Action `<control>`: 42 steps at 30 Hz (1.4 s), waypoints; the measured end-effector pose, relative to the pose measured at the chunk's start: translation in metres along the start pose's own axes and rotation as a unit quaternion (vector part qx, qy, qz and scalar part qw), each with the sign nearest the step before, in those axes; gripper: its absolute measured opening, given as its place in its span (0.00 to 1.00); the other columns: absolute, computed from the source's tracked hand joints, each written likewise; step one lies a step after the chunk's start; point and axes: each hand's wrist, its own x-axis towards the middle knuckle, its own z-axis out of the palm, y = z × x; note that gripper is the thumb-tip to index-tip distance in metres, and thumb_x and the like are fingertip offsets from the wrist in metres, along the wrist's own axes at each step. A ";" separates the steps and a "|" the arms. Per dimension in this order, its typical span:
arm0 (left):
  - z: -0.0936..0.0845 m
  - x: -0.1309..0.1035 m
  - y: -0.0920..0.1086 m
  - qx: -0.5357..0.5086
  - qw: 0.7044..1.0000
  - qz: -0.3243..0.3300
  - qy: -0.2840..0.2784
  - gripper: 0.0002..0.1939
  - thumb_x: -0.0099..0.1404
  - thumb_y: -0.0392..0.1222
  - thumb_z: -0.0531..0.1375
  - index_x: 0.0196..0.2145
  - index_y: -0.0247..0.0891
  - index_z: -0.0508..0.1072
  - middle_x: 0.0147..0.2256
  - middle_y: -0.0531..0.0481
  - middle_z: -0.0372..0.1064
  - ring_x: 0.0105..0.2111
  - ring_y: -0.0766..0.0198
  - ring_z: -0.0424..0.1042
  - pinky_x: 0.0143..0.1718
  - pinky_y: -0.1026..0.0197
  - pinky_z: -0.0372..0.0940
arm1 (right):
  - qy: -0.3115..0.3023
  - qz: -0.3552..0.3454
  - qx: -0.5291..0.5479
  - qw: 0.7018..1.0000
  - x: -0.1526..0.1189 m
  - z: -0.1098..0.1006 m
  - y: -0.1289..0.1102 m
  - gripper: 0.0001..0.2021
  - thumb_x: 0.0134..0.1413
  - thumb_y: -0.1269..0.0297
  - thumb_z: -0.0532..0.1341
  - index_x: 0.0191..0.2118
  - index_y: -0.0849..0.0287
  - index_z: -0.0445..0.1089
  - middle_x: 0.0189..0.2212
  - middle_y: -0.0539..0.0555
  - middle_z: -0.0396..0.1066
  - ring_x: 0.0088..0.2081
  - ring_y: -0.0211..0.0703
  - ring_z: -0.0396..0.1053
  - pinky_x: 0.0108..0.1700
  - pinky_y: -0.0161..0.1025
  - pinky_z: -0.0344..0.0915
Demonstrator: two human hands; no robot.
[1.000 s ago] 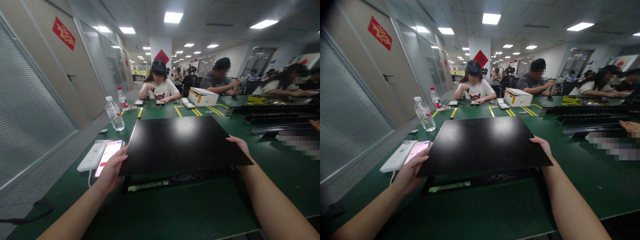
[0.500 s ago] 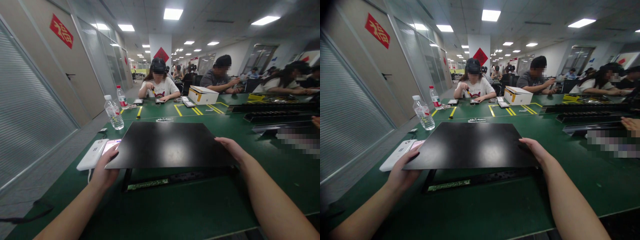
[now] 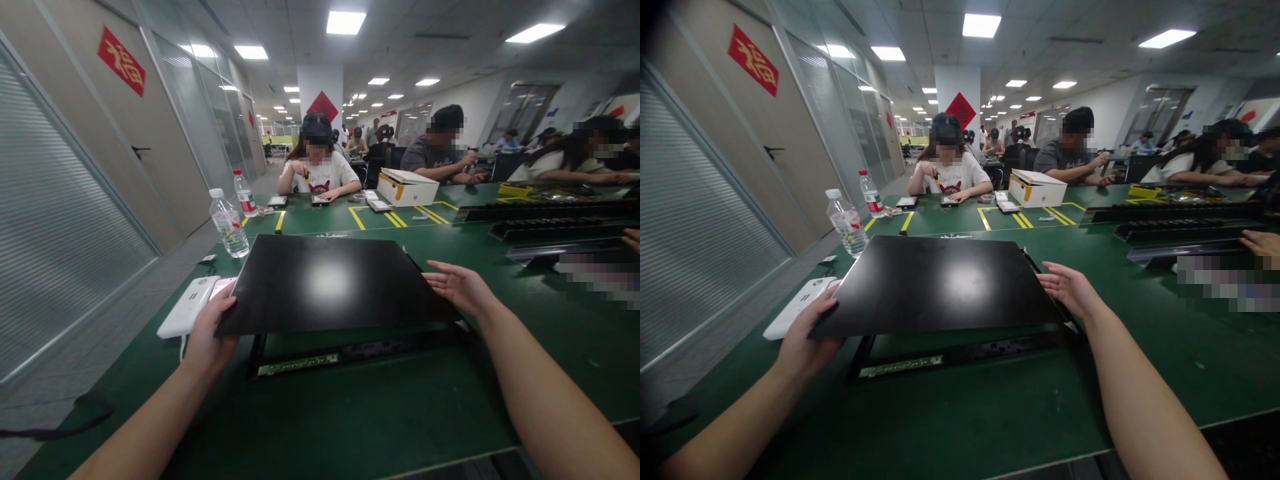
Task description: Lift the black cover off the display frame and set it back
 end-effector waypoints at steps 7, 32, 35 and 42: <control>-0.006 0.001 -0.005 0.009 0.999 0.008 -0.038 0.19 0.54 0.39 0.66 0.46 0.39 0.80 0.49 0.45 0.80 0.52 0.43 0.74 0.46 0.55 0.72 | 0.010 -0.004 -0.065 0.998 -0.002 0.004 0.002 0.20 0.55 0.58 0.60 0.53 0.58 0.70 0.39 0.64 0.80 0.39 0.53 0.79 0.42 0.47 0.73; -0.001 -0.004 -0.021 0.074 0.997 -0.031 -0.008 0.23 0.49 0.42 0.71 0.45 0.37 0.82 0.43 0.46 0.82 0.46 0.46 0.79 0.39 0.57 0.72 | 0.090 -0.082 -0.190 0.974 0.010 -0.005 0.010 0.13 0.51 0.55 0.63 0.41 0.54 0.72 0.27 0.57 0.78 0.22 0.40 0.63 0.20 0.35 0.51; -0.001 -0.004 -0.024 0.079 0.996 -0.047 -0.018 0.24 0.51 0.42 0.70 0.48 0.38 0.81 0.43 0.46 0.83 0.45 0.47 0.79 0.39 0.57 0.72 | 0.093 -0.087 -0.192 0.973 0.012 -0.008 0.011 0.12 0.50 0.55 0.64 0.39 0.55 0.72 0.27 0.57 0.78 0.21 0.40 0.63 0.20 0.35 0.51; -0.001 -0.003 -0.026 0.076 0.994 -0.081 -0.011 0.23 0.52 0.40 0.70 0.48 0.38 0.81 0.41 0.44 0.83 0.43 0.47 0.80 0.37 0.58 0.72 | 0.099 -0.086 -0.194 0.972 0.014 -0.010 0.012 0.11 0.50 0.56 0.64 0.38 0.56 0.72 0.26 0.58 0.78 0.21 0.39 0.63 0.20 0.33 0.51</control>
